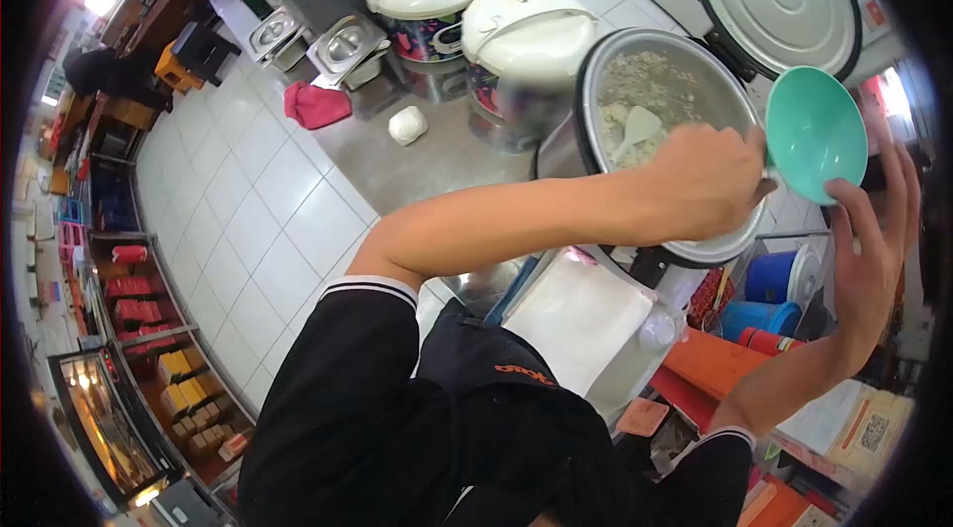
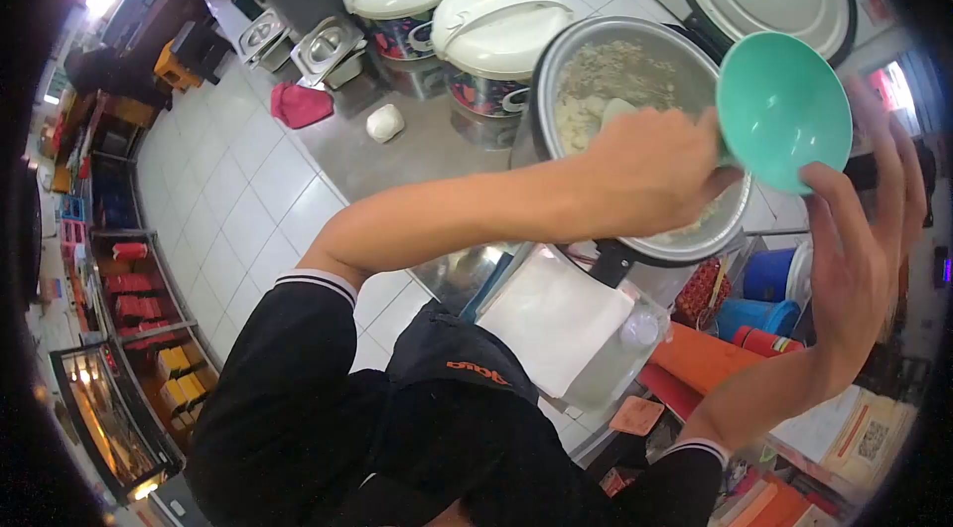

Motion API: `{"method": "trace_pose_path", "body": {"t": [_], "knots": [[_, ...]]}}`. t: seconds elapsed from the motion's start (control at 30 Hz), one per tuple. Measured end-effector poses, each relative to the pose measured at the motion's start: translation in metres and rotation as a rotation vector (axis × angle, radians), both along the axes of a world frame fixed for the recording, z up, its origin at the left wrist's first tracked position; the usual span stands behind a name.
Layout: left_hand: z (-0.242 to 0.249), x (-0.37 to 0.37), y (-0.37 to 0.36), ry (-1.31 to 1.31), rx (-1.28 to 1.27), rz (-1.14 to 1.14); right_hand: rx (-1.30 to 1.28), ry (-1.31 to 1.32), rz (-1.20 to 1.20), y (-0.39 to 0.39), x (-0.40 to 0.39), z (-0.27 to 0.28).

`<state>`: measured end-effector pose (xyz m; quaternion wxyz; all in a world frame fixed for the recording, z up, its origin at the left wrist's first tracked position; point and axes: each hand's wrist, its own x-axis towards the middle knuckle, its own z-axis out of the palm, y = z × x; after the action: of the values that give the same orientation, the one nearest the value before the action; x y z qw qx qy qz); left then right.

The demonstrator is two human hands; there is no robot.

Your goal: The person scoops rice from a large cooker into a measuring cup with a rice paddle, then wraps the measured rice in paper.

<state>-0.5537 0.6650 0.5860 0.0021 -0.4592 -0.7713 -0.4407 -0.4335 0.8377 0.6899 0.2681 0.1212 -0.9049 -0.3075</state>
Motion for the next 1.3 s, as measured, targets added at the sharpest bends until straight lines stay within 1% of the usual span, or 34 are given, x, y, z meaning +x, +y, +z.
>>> {"method": "trace_pose_path", "body": {"t": [0.03, 0.07, 0.1, 0.13, 0.17, 0.2, 0.23, 0.27, 0.3, 0.37, 0.4, 0.47, 0.5, 0.53, 0.57, 0.6, 0.63, 0.67, 0.7, 0.73, 0.77, 0.83, 0.87, 0.9, 0.97, 1.0, 1.07, 1.1, 1.13, 1.17, 1.2, 1.23, 1.27, 1.3], "knots": [[0.007, 0.008, 0.009, -0.266, -0.086, -0.197, 0.009, 0.005, -0.02, 0.004, 0.005, -0.006], [0.008, 0.015, 0.02, -0.259, -0.081, -0.23, -0.376, 0.294, 0.177, 0.007, 0.004, -0.022], [0.01, 0.024, 0.031, -0.253, 0.112, -0.249, -0.743, 0.591, 0.373, 0.009, 0.008, -0.039], [0.011, 0.036, 0.044, -0.258, 0.306, -0.269, -1.087, 0.662, 0.303, 0.009, 0.016, -0.057], [0.012, 0.042, 0.058, -0.27, 0.316, -0.315, -1.181, 0.591, 0.097, 0.013, 0.034, -0.074], [0.015, 0.041, 0.073, -0.066, 0.287, -0.422, -1.679, 0.412, 0.168, 0.008, 0.044, -0.08], [0.016, 0.044, 0.084, 0.147, 0.255, -0.525, -1.67, 0.447, 0.135, 0.0, 0.05, -0.084], [0.044, 0.046, 0.076, 0.163, -0.113, -0.674, -1.767, 0.457, 0.214, -0.008, 0.051, -0.088], [0.048, 0.046, 0.079, 0.16, -0.127, -0.713, -1.865, 0.468, 0.3, -0.008, 0.057, -0.094], [0.049, 0.038, 0.097, 0.226, -0.223, -0.988, -1.793, 0.629, 0.259, 0.006, 0.082, -0.124], [0.051, 0.03, 0.111, 0.111, -0.426, -1.099, -1.795, 0.709, 0.217, 0.013, 0.097, -0.14], [0.033, 0.002, 0.142, 0.182, -0.718, -0.908, -1.905, 0.776, 0.191, 0.007, 0.132, -0.155], [-0.002, -0.029, 0.165, 0.262, -0.747, -0.848, -1.902, 0.807, 0.121, 0.005, 0.15, -0.163], [-0.029, -0.054, 0.173, 0.355, -0.84, -0.756, -1.895, 0.839, 0.051, 0.002, 0.167, -0.174], [-0.074, -0.082, 0.176, 0.46, -0.88, -0.564, -1.935, 0.817, 0.021, 0.0, 0.189, -0.192], [-0.125, -0.115, 0.181, 0.519, -1.061, -0.448, -1.972, 0.795, -0.008, -0.001, 0.21, -0.211], [-0.149, -0.135, 0.174, 0.519, -1.264, -0.449, -1.97, 0.824, -0.118, -0.01, 0.225, -0.223], [-0.258, -0.209, 0.183, 0.537, -1.545, -0.341, -1.967, 0.852, -0.229, -0.018, 0.237, -0.231], [-0.196, -0.157, 0.166, 0.49, -1.627, -0.426, -1.937, 0.796, -0.216, -0.022, 0.252, -0.239], [-0.206, -0.152, 0.16, 0.32, -1.603, -0.305, -1.905, 0.744, -0.208, -0.024, 0.263, -0.245], [-0.219, -0.158, 0.158, 0.152, -1.569, -0.191, -1.903, 0.766, -0.21, -0.027, 0.269, -0.249], [-0.238, -0.165, 0.167, 0.19, -1.583, -0.192, -1.974, 1.085, -0.368, -0.037, 0.275, -0.253], [-0.24, -0.158, 0.163, 0.205, -1.592, -0.18, -1.961, 1.115, -0.445, -0.036, 0.276, -0.252], [-0.24, -0.153, 0.16, 0.187, -1.597, -0.184, -1.965, 1.097, -0.456, -0.034, 0.276, -0.251], [-0.222, -0.149, 0.162, 0.095, -1.485, -0.18, -1.997, 1.191, -0.297, -0.026, 0.27, -0.249], [-0.212, -0.149, 0.164, 0.082, -1.473, -0.172, -1.991, 1.173, -0.288, -0.019, 0.264, -0.245], [-0.193, -0.154, 0.16, 0.085, -1.504, -0.116, -1.987, 0.84, -0.141, -0.004, 0.247, -0.228], [-0.18, -0.157, 0.154, 0.07, -1.492, -0.106, -1.91, 0.726, -0.28, 0.003, 0.234, -0.219], [-0.168, -0.159, 0.145, 0.117, -1.481, -0.227, -1.825, 0.617, -0.416, 0.009, 0.218, -0.207], [-0.155, -0.162, 0.136, 0.168, -1.465, -0.347, -1.938, 0.56, -0.518, 0.013, 0.192, -0.185], [-0.142, -0.17, 0.127, 0.523, -1.532, -0.572, -1.446, 0.395, -0.43, 0.023, 0.154, -0.165], [-0.122, -0.172, 0.108, 0.499, -1.395, -0.577, -1.288, 0.327, -0.356, 0.022, 0.11, -0.139], [-0.096, -0.166, 0.086, 0.476, -1.257, -0.585, -1.321, 0.174, -0.308, 0.029, 0.078, -0.127], [-0.064, -0.149, 0.062, 0.282, -1.043, -0.337, -1.212, -0.064, -0.38, 0.035, 0.043, -0.123]]}}
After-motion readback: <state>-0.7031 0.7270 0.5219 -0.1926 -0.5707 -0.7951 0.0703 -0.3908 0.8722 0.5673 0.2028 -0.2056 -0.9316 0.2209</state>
